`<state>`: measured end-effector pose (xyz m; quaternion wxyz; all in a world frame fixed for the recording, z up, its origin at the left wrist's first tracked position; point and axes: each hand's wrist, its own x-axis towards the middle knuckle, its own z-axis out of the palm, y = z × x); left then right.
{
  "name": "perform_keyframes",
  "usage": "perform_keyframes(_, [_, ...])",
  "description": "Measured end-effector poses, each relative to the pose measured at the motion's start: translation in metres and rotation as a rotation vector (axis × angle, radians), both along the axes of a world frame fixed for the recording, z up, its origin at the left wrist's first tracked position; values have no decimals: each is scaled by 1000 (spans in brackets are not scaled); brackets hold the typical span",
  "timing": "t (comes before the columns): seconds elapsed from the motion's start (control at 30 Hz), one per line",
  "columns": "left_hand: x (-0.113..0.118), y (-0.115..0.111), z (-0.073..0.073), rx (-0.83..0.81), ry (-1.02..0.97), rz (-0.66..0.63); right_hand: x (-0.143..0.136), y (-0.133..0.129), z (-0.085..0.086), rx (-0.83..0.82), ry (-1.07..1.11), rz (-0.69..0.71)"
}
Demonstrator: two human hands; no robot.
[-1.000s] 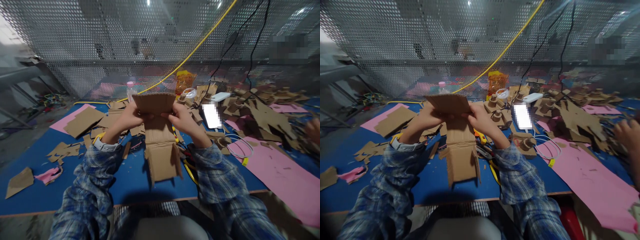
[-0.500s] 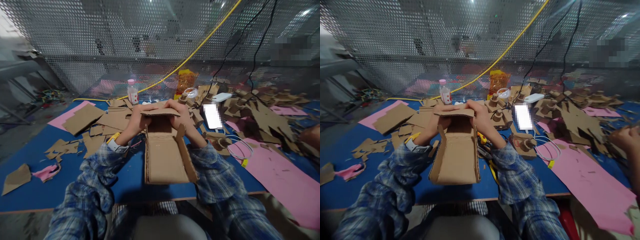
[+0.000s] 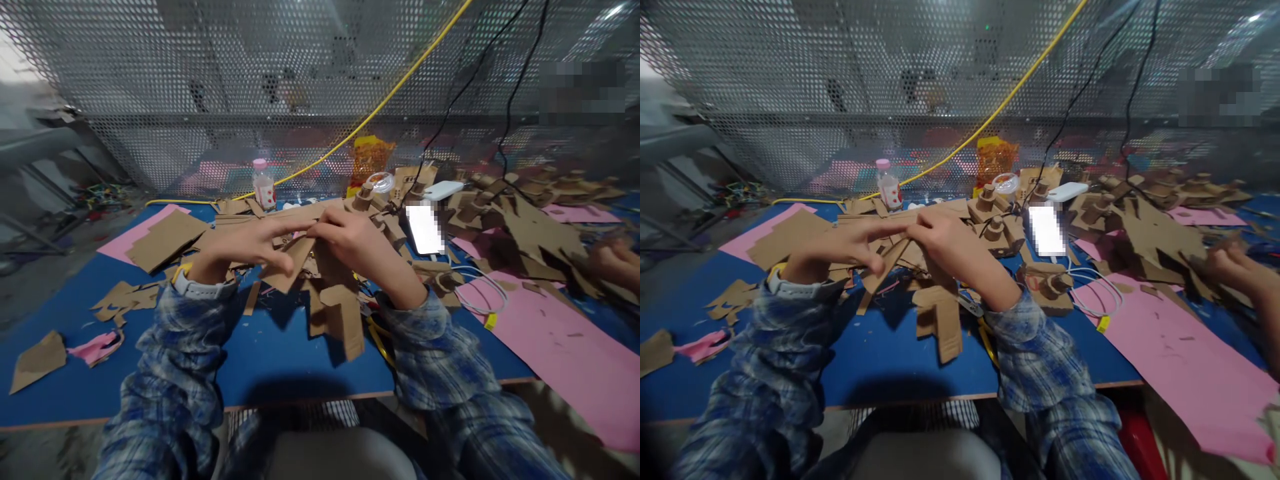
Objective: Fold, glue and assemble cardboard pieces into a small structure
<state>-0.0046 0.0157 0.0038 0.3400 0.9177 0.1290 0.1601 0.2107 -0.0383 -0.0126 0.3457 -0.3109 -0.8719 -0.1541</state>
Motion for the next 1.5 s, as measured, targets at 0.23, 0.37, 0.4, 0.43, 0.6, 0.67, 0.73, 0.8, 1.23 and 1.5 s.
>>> perform_keyframes(0.23, [27, -16, -3, 122, -126, 67, 2, -9, 5, 249, -36, -174])
perform_keyframes(0.37, [26, -24, 5, 198, -193, 70, 3, -15, 9, 436, -84, -183])
perform_keyframes(0.4, [27, -27, 7, 208, -208, 72, 2, -18, 10, 473, -96, -185])
perform_keyframes(0.43, [28, -29, 8, 208, -221, 71, 2, -21, 11, 498, -106, -186])
perform_keyframes(0.6, [35, -36, 6, 125, -237, 102, 0, -32, 16, 514, -129, -176])
perform_keyframes(0.67, [37, -37, 3, 97, -253, 126, -1, -33, 15, 500, -133, -167])
perform_keyframes(0.73, [39, -37, 0, 69, -276, 145, -2, -32, 14, 483, -126, -160])
perform_keyframes(0.8, [40, -37, -1, 28, -281, 164, -3, -30, 12, 452, -119, -158])
perform_keyframes(1.23, [19, -20, 3, -22, -80, 63, -2, -32, 18, 502, -283, -172])
perform_keyframes(1.5, [21, -26, 8, 46, 21, -36, -15, -42, 15, 463, -301, -129])
